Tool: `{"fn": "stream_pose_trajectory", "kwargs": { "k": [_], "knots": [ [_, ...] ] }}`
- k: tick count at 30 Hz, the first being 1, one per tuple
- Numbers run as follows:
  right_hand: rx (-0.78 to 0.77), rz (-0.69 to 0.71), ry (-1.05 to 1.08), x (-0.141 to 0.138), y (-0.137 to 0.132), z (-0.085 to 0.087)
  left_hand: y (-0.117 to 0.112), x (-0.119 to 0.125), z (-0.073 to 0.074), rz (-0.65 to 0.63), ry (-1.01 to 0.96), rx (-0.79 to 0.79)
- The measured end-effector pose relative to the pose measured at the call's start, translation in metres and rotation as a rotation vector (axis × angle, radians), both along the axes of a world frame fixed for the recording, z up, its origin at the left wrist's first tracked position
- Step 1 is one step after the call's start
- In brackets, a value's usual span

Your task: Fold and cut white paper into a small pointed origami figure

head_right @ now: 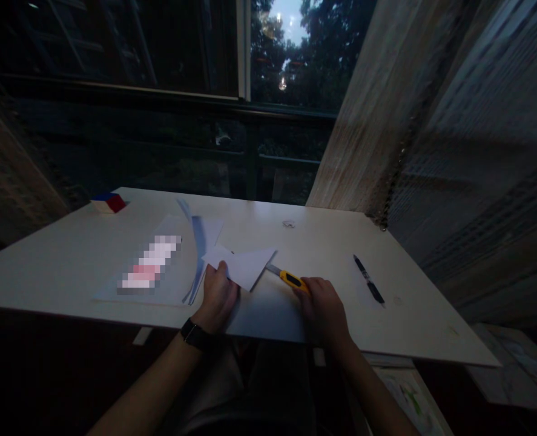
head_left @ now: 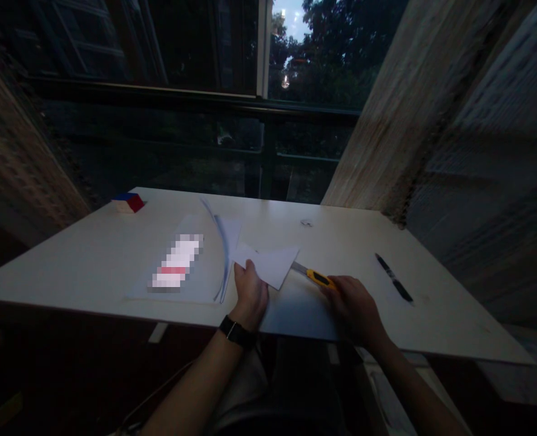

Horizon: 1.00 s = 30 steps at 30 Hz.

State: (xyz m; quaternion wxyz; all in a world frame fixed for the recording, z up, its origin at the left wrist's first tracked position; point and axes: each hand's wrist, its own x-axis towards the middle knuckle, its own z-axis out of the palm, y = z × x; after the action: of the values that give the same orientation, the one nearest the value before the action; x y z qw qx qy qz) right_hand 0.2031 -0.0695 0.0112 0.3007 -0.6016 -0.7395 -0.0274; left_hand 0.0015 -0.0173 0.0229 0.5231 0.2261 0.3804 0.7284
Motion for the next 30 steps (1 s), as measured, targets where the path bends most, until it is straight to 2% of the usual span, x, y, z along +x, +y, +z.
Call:
{"fn": "stream_pose_trajectory", "kwargs": {
  "k": [4, 8, 10, 12, 16, 18, 20, 22, 24, 27, 29, 30],
  "knots": [
    [0.006, -0.011, -0.017, -0.006, -0.001, 0.000, -0.001, 0.001, -0.002, 0.002, 0.081, -0.009],
    [-0.025, 0.024, -0.049, -0.014, -0.001, -0.002, -0.001, 0.006, -0.001, 0.030, 0.039, -0.057],
    [-0.044, 0.040, -0.069, -0.016, 0.001, -0.003, -0.003, 0.008, 0.002, -0.005, -0.014, -0.084],
    [-0.039, 0.057, -0.087, -0.014, 0.003, -0.003, -0.009, 0.004, 0.004, -0.097, -0.056, -0.116],
    [-0.027, 0.069, -0.097, -0.008, 0.008, -0.002, -0.037, -0.016, 0.000, -0.286, 0.020, -0.200],
    [-0.037, 0.071, -0.093, -0.005, 0.010, -0.002, -0.056, -0.029, -0.003, -0.283, 0.110, -0.298],
    [-0.041, 0.079, -0.084, -0.003, 0.012, -0.002, -0.071, -0.038, -0.002, -0.286, 0.315, -0.370],
    [-0.044, 0.089, -0.077, -0.001, 0.013, -0.002, -0.078, -0.041, 0.004, -0.369, 0.588, -0.238],
    [-0.050, 0.093, -0.078, 0.001, 0.015, -0.003, -0.072, -0.040, 0.015, -0.408, 0.946, 0.075],
    [-0.061, 0.103, -0.094, 0.005, 0.018, -0.004, -0.042, -0.032, 0.028, -0.444, 1.446, 0.613],
    [-0.050, 0.122, -0.102, 0.006, 0.019, -0.005, -0.018, -0.028, 0.029, -0.509, 1.689, 0.810],
    [-0.040, 0.134, -0.104, 0.007, 0.019, -0.005, -0.007, -0.026, 0.026, -0.522, 1.763, 0.854]
  ]
}}
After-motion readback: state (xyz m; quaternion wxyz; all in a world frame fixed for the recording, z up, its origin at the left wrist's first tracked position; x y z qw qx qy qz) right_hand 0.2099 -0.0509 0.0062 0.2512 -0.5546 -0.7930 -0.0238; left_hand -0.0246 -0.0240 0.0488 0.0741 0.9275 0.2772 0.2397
